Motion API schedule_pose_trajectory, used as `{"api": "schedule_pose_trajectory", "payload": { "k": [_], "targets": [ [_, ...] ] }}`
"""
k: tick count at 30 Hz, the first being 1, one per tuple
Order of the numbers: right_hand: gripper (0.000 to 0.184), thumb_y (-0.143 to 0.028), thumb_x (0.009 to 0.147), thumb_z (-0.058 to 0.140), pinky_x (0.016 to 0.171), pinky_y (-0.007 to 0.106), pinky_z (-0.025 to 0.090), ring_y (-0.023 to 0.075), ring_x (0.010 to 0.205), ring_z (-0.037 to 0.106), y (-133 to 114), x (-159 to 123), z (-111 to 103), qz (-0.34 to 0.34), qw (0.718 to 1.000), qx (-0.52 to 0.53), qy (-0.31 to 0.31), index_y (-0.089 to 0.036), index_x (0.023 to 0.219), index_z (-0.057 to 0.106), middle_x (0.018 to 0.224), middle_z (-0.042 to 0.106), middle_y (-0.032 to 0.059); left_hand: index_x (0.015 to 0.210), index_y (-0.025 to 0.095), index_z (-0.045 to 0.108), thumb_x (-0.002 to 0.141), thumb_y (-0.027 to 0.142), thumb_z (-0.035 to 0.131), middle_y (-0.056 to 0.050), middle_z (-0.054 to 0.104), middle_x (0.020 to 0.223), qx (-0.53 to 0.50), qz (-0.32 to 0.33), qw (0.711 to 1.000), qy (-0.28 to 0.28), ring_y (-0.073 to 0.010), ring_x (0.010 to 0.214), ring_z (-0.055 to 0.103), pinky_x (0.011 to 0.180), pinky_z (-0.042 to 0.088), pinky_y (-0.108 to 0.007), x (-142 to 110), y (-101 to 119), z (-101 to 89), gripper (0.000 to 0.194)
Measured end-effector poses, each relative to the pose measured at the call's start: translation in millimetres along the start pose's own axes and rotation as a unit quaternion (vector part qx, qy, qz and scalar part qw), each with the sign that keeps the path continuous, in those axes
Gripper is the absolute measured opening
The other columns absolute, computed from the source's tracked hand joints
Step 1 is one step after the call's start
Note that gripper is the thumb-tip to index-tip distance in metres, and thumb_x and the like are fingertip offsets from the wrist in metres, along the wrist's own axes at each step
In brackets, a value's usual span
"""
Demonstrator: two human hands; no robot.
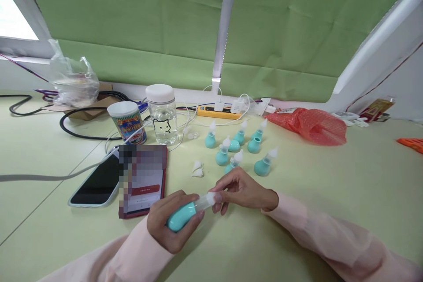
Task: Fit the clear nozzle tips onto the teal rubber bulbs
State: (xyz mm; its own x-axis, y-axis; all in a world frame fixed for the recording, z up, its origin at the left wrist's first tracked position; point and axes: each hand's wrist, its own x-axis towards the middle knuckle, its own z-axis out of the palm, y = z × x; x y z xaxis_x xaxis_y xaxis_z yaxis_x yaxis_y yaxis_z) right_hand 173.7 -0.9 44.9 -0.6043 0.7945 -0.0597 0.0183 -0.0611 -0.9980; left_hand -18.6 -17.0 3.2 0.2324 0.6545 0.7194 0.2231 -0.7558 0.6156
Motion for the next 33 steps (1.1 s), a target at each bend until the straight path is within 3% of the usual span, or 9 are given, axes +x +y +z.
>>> {"api": "schedule_pose_trajectory", "payload": {
  "k": [9,13,16,19,24,27,30,33],
  "targets": [
    [0.025,-0.025,0.062,0.066,0.05,0.022,0.053,0.0105,0.055,0.06,-5.5,-0.6,4.9,0.018,1.0,0.017,0.009,-0.011,0.082,0.067,0.063,0.064,0.0049,0.09,0.016,0.056,0.067,0.014,0.06,-0.003,0.056,0.063,0.043,0.05,0.997,-0.042,-0.0108,0.05,0.051,0.043,0.041,-0.02,1.0,5.2,-8.1,0.023],
    [0.024,-0.025,0.062,0.067,0.052,0.022,0.052,0.0106,0.055,0.06,-7.6,-6.1,9.8,0.002,0.999,-0.018,0.042,-0.012,0.081,0.067,0.062,0.065,0.005,0.091,0.016,0.055,0.067,0.014,0.06,-0.003,0.058,0.065,0.047,0.071,0.995,-0.052,-0.0115,0.052,0.053,0.044,0.043,-0.02,3.9,5.3,-8.6,0.025],
    [0.023,-0.025,0.063,0.065,0.05,0.021,0.051,0.011,0.052,0.059,-9.4,-10.2,14.9,-0.042,0.99,-0.103,0.09,-0.012,0.082,0.067,0.061,0.065,0.0053,0.092,0.016,0.054,0.068,0.014,0.059,-0.004,0.059,0.069,0.044,0.072,0.995,-0.048,-0.0119,0.055,0.053,0.046,0.044,-0.021,6.8,6.5,-8.4,0.025],
    [0.024,-0.025,0.058,0.068,0.044,0.019,0.048,0.0101,0.047,0.056,-14.7,-13.2,21.8,-0.1,0.968,-0.197,0.121,-0.011,0.077,0.068,0.057,0.064,0.0045,0.095,0.016,0.051,0.068,0.014,0.059,-0.005,0.059,0.072,0.038,0.068,0.994,-0.073,-0.0134,0.059,0.054,0.05,0.045,-0.023,7.7,11.5,-10.3,0.028],
    [0.012,-0.019,0.058,0.065,0.041,0.016,0.044,0.0075,0.042,0.051,-34.2,-20.5,30.7,-0.165,0.927,-0.306,0.141,-0.012,0.067,0.066,0.05,0.061,0.0006,0.104,0.02,0.044,0.072,0.022,0.051,-0.006,0.056,0.084,0.011,0.0,0.991,-0.135,-0.0172,0.073,0.054,0.061,0.045,-0.028,-0.2,19.7,-15.5,0.034],
    [0.004,-0.015,0.057,0.064,0.042,0.018,0.044,0.0076,0.042,0.049,-53.4,-30.3,25.9,-0.197,0.896,-0.361,0.166,-0.014,0.061,0.062,0.046,0.057,-0.0016,0.113,0.018,0.037,0.074,0.03,0.044,-0.01,0.05,0.098,-0.011,-0.022,0.991,-0.133,-0.0208,0.087,0.05,0.07,0.044,-0.034,-3.8,21.0,-16.8,0.041],
    [0.005,-0.016,0.061,0.062,0.04,0.02,0.041,0.0083,0.042,0.048,-72.9,-42.8,10.7,-0.224,0.869,-0.366,0.247,-0.017,0.06,0.058,0.048,0.055,-0.0022,0.111,0.018,0.037,0.076,0.021,0.039,-0.01,0.049,0.097,-0.033,-0.023,0.99,-0.138,-0.0192,0.085,0.048,0.067,0.044,-0.032,-0.6,20.7,-15.6,0.035],
    [0.01,-0.02,0.062,0.063,0.04,0.021,0.039,0.0096,0.045,0.047,-86.8,-51.6,-10.7,-0.242,0.811,-0.384,0.369,-0.019,0.057,0.055,0.049,0.053,-0.0026,0.098,0.019,0.046,0.076,0.012,0.039,-0.008,0.049,0.091,0.007,-0.016,0.988,-0.154,-0.0164,0.078,0.049,0.063,0.043,-0.029,4.9,17.9,-11.3,0.024]
  ]
}}
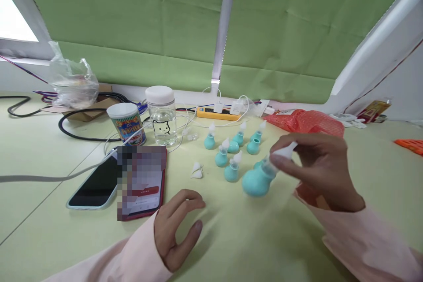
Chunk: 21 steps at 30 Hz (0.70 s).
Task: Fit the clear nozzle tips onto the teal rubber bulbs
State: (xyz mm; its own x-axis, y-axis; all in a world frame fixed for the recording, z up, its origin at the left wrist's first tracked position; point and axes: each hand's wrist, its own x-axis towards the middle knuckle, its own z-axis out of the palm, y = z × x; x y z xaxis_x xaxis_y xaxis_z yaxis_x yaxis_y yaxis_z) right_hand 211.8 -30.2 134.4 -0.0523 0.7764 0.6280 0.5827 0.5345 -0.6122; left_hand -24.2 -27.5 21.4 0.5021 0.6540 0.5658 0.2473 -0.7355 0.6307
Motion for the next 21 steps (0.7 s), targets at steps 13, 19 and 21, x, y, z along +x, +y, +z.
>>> {"api": "schedule_pose_trajectory", "payload": {
  "k": [13,19,21],
  "targets": [
    [0.032,-0.039,0.067,0.053,0.041,0.023,0.032,0.0097,0.041,0.041,59.2,29.8,-9.5,0.032,0.937,-0.333,-0.098,-0.018,0.045,0.043,0.042,0.045,-0.0019,0.111,0.015,0.048,0.066,0.017,0.044,-0.015,0.03,0.129,0.253,0.016,0.965,-0.068,-0.0349,0.115,0.027,0.081,0.038,-0.052,-6.7,-29.4,25.7,0.045],
    [0.033,-0.042,0.069,0.049,0.041,0.023,0.03,0.0117,0.044,0.045,80.3,31.2,0.2,0.042,0.896,-0.385,-0.216,-0.018,0.047,0.05,0.046,0.051,0.0003,0.111,0.015,0.048,0.064,0.02,0.048,-0.016,0.033,0.127,0.263,-0.006,0.961,-0.084,-0.0353,0.114,0.027,0.08,0.039,-0.052,-12.4,-35.8,31.1,0.047],
    [0.031,-0.043,0.069,0.05,0.042,0.023,0.031,0.0124,0.045,0.047,84.2,30.5,2.0,0.037,0.897,-0.381,-0.223,-0.018,0.05,0.054,0.047,0.052,0.0002,0.11,0.014,0.049,0.064,0.02,0.048,-0.017,0.036,0.125,0.264,-0.008,0.961,-0.085,-0.0351,0.113,0.028,0.079,0.04,-0.052,-12.0,-35.3,31.2,0.046]
  ]
}}
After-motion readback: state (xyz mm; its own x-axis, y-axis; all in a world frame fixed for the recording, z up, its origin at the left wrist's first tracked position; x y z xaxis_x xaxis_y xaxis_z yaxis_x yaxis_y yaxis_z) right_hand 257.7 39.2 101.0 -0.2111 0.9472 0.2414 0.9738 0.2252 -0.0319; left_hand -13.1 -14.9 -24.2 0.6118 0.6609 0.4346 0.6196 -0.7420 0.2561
